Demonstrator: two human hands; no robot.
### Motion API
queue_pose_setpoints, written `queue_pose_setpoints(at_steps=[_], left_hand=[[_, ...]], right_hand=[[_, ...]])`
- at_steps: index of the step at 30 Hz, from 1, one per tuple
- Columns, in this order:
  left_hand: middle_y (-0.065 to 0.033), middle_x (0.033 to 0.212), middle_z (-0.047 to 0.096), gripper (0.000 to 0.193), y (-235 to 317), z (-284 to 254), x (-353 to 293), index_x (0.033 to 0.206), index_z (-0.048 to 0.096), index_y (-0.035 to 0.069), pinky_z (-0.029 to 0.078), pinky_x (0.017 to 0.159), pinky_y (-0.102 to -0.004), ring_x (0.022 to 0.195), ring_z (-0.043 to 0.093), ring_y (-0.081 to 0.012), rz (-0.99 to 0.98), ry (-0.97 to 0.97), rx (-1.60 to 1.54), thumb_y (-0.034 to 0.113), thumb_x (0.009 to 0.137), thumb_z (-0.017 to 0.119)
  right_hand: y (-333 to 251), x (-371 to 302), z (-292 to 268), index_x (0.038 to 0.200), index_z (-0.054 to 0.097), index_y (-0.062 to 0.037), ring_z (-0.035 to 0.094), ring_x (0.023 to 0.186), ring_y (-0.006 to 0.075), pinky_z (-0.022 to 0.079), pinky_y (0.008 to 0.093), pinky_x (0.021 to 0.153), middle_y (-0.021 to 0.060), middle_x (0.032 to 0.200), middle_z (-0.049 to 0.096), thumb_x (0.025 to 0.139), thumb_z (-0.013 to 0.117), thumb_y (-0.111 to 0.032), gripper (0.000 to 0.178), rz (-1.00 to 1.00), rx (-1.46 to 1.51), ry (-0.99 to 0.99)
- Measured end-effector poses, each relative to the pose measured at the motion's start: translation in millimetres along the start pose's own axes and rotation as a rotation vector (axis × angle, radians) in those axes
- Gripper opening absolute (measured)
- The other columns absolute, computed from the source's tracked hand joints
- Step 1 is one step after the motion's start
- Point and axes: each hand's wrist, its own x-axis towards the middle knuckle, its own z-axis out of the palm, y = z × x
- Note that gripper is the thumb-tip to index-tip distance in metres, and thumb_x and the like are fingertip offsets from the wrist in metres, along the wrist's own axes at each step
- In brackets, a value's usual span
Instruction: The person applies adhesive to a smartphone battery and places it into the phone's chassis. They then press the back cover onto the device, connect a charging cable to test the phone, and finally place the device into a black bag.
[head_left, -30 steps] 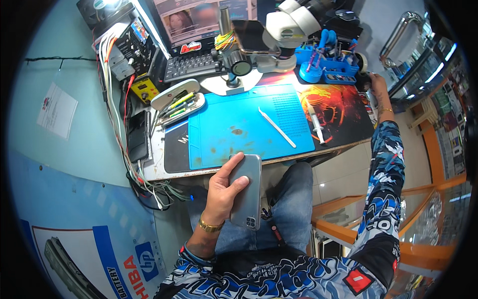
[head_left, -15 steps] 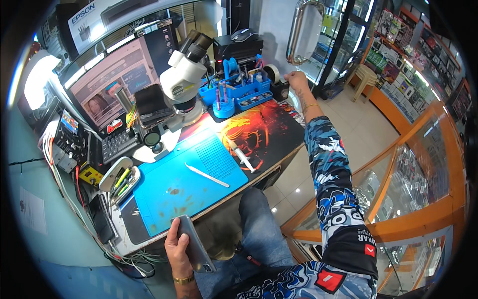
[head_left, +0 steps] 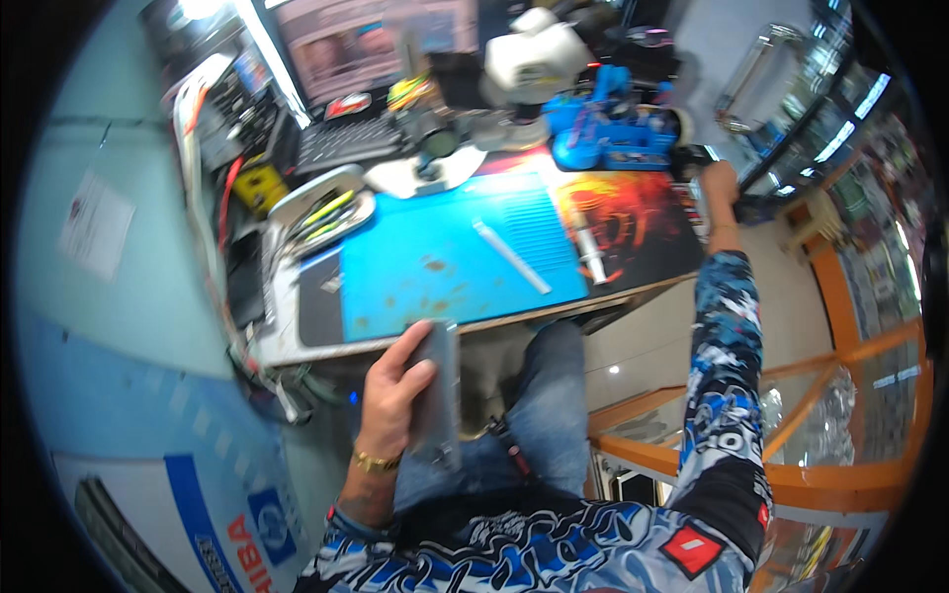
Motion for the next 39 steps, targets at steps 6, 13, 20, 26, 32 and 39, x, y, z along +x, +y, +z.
queue_pose_setpoints(at_steps=[6, 13, 20, 26, 32, 39], left_hand=[[-0.0086, 0.116, 0.065, 0.046, 5.9, -6.1, -16.3, 0.133, 0.055, 0.0, 0.049, 0.088, -0.0239, 0.099, 0.061, -0.0107, 0.084, -0.005, -0.014, 0.001, 0.088, 0.066], [-0.0067, 0.11, 0.069, 0.044, 7.5, -18.0, -27.3, 0.13, 0.058, 0.001, 0.048, 0.086, -0.0226, 0.097, 0.06, -0.0074, 0.271, -0.007, 0.24, 0.001, 0.087, 0.069], [-0.0061, 0.107, 0.07, 0.044, 15.5, -25.6, -42.0, 0.13, 0.059, 0.003, 0.049, 0.083, -0.0222, 0.093, 0.061, -0.0074, 0.282, -0.023, 0.228, 0.0, 0.087, 0.069], [-0.0066, 0.105, 0.07, 0.045, 18.0, -29.8, -48.8, 0.13, 0.06, 0.005, 0.049, 0.081, -0.0223, 0.092, 0.061, -0.007, 0.3, -0.03, 0.241, 0.0, 0.086, 0.069], [-0.0072, 0.108, 0.069, 0.045, 15.5, -33.9, -54.4, 0.131, 0.058, 0.003, 0.05, 0.083, -0.0233, 0.095, 0.062, -0.0088, 0.286, -0.056, 0.167, 0.0, 0.088, 0.067], [-0.0071, 0.116, 0.064, 0.04, -1.2, -33.7, -54.4, 0.13, 0.055, 0.002, 0.05, 0.09, -0.027, 0.102, 0.06, -0.0117, 0.109, -0.187, -0.254, 0.004, 0.091, 0.064]], right_hand=[[-115.8, -165.5, -100.2, 0.091, 0.068, -0.001, 0.058, 0.076, 0.0102, 0.047, 0.0255, 0.073, 0.0025, 0.08, 0.066, 0.092, 0.065, -0.017, 0.016, -0.235, 1.198, -0.199], [-178.4, -376.2, -211.2, 0.134, 0.054, -0.0093, 0.055, 0.073, 0.0082, 0.046, 0.0244, 0.074, -0.0007, 0.079, 0.061, 0.086, 0.066, -0.001, 0.051, -0.562, 1.472, -1.05], [-189.9, -406.7, -224.5, 0.152, 0.03, -0.0119, 0.053, 0.071, 0.0108, 0.046, 0.0279, 0.075, 0.0027, 0.076, 0.058, 0.086, 0.065, -0.001, 0.075, -0.768, 1.405, -1.083], [-194.1, -414.6, -227.5, 0.151, 0.03, -0.0102, 0.053, 0.07, 0.0105, 0.046, 0.0278, 0.074, 0.0031, 0.074, 0.058, 0.084, 0.068, -0.002, 0.077, -0.757, 1.417, -1.105], [-195.4, -423.1, -226.1, 0.152, 0.029, -0.0085, 0.052, 0.072, 0.0074, 0.045, 0.0236, 0.073, 0.001, 0.076, 0.058, 0.086, 0.067, -0.001, 0.076, -0.668, 1.472, -1.184], [-182.5, -426.2, -218.2, 0.152, 0.027, -0.0089, 0.052, 0.077, 0.006, 0.043, 0.021, 0.074, -0.0003, 0.082, 0.058, 0.087, 0.067, 0.0, 0.077, -0.462, 1.746, -1.465]])
